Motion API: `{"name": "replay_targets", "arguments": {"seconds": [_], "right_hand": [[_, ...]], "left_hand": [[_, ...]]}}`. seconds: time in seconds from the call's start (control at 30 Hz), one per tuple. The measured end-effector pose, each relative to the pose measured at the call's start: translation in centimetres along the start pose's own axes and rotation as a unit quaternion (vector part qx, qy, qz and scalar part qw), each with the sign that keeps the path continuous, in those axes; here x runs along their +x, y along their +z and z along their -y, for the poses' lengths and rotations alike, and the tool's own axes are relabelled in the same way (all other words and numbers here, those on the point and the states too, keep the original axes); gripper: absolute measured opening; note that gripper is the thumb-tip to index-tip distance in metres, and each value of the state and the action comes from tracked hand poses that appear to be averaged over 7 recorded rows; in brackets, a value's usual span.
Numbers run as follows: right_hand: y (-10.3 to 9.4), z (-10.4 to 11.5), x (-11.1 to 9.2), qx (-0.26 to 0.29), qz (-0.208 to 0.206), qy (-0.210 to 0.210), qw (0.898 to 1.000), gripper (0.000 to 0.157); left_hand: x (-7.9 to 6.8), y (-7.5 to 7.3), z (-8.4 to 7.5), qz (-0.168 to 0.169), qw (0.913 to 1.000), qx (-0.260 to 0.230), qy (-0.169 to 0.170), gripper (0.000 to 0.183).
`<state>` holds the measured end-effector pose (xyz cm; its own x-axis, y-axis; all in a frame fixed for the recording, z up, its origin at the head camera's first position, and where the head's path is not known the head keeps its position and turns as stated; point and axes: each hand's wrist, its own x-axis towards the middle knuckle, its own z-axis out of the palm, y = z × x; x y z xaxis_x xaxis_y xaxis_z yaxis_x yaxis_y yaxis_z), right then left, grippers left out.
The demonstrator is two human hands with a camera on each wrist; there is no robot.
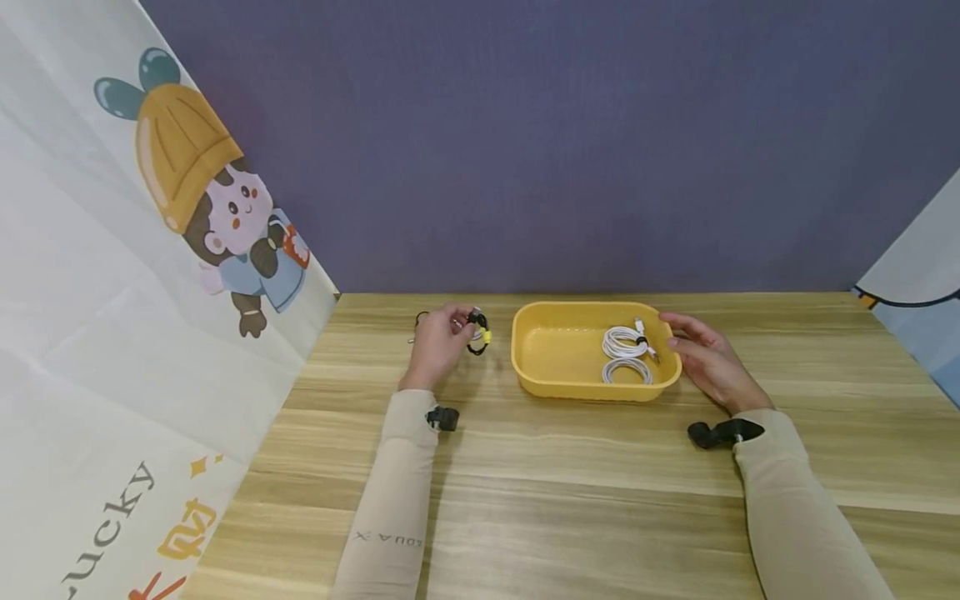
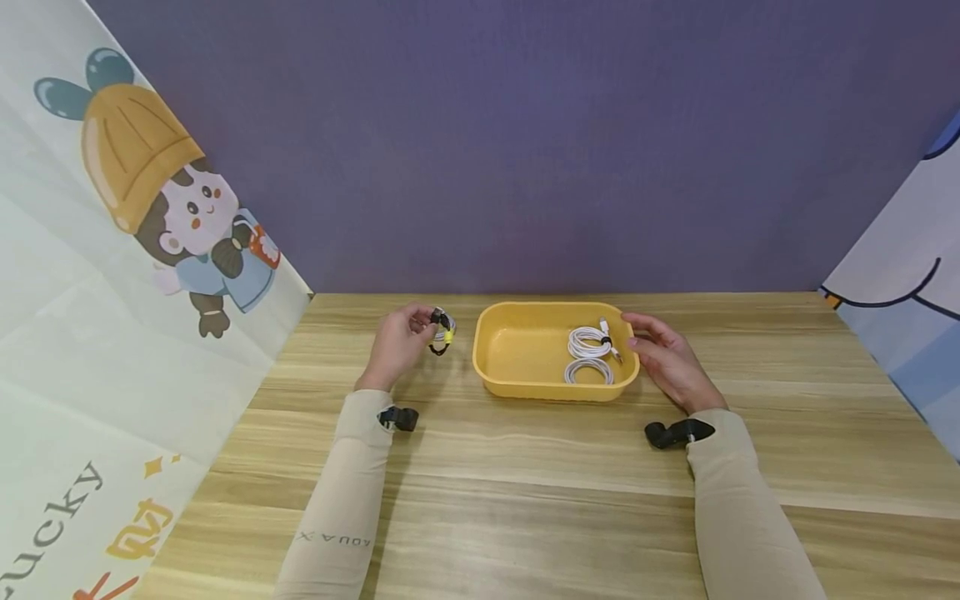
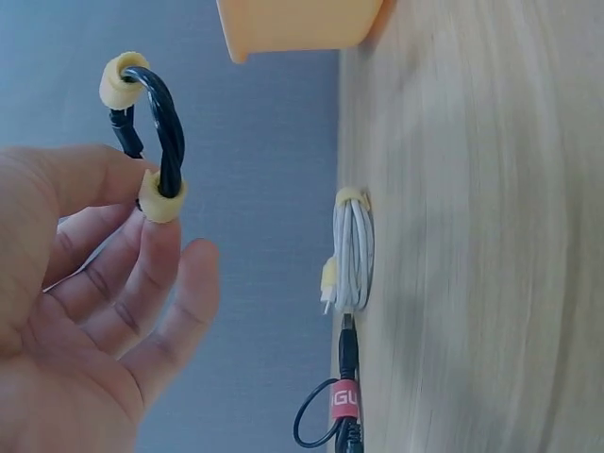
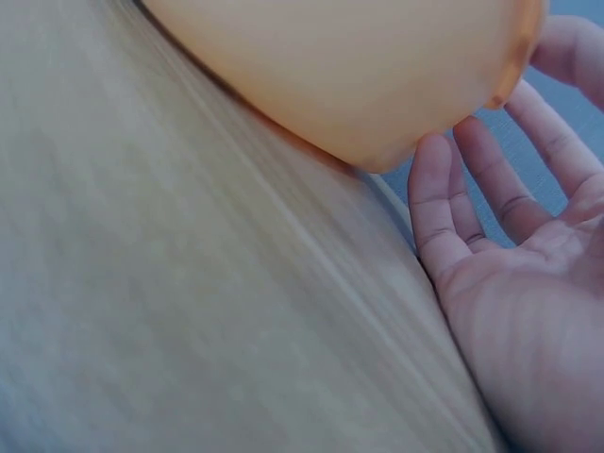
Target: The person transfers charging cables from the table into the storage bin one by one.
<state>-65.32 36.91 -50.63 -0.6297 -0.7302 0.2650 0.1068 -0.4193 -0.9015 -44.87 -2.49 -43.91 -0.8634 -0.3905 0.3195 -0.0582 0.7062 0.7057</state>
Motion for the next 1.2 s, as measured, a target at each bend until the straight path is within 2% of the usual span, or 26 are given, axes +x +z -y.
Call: {"name": "replay_targets", "arguments": {"seconds": [0.17, 0.53, 0.8, 1.2], "right_hand": [[0.0, -0.1, 0.1, 0.002, -0.001, -0.003, 1.0, 0.046], [0.0, 0.0, 0.1, 0.002, -0.002, 0.006, 1.0, 0.046], [-0.1, 0.1, 0.1, 0.001, -0.005, 0.008, 1.0, 0.046], [-0.1, 0.0, 0.0, -0.001, -0.006, 0.007, 1.0, 0.046]], "left_hand": [[-0.1, 0.1, -0.2, -0.002, 1.0, -0.006, 0.0, 0.018], [0.0, 0.6, -0.8, -0.027, 0.9993, -0.022, 0.01, 0.017], [0.0, 1.2, -1.5, -0.031, 0.9981, -0.044, 0.03, 0.019], [-0.1, 2.4, -2.4, -0.042, 0.9972, -0.039, 0.048, 0.017]]}}
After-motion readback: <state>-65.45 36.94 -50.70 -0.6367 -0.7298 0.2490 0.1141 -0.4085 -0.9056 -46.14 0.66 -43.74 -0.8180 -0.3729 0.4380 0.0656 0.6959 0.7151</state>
